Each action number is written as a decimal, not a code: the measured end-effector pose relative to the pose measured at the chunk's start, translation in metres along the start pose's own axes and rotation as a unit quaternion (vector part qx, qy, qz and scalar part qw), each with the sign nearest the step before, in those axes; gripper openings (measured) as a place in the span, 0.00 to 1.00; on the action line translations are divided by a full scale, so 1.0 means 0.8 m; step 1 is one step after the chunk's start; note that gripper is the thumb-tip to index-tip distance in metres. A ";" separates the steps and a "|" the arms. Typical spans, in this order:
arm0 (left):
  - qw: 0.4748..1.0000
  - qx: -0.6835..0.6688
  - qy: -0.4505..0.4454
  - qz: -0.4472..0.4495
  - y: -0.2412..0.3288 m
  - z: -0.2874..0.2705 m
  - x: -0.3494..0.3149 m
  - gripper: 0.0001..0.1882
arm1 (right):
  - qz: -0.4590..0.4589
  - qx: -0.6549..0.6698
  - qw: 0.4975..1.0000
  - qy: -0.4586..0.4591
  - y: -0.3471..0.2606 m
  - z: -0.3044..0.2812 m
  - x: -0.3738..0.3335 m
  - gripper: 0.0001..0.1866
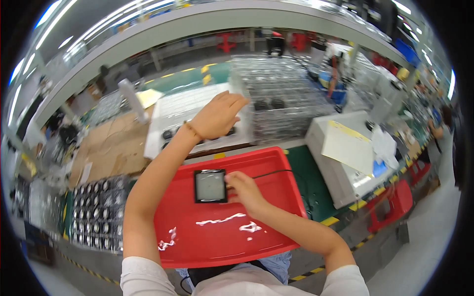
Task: The person picks up a watch from a tray, places it into a testing device, and lowers it into a red tub of water. After holding it submerged, they lift the device out, remove the watch, and place it into a different tray, repeating the process for several watches.
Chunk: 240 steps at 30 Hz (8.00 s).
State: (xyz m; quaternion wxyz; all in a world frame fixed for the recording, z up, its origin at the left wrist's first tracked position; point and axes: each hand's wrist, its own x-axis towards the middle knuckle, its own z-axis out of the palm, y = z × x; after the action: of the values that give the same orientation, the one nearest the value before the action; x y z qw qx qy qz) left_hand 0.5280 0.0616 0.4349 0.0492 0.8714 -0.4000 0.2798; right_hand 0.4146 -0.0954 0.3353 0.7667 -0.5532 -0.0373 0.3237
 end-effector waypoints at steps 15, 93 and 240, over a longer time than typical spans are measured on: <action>0.786 0.184 -0.187 -0.559 0.105 -0.221 -0.547 0.19 | -0.070 0.020 0.997 0.000 -0.015 0.010 -0.014 0.09; 0.926 -0.182 0.137 -0.300 0.175 -0.024 -0.192 0.38 | 0.002 0.032 0.995 -0.092 -0.004 0.004 -0.008 0.17; 0.944 -0.277 -0.006 -0.177 0.090 -0.033 -0.020 0.25 | 0.057 0.022 0.996 -0.072 0.017 -0.004 -0.004 0.14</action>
State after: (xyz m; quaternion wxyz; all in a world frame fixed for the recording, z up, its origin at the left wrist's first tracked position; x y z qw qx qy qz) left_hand 0.4562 0.0317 0.4387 0.3352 0.8816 -0.3017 0.1394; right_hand 0.4075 -0.0976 0.3232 0.7539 -0.5130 -0.0537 0.4068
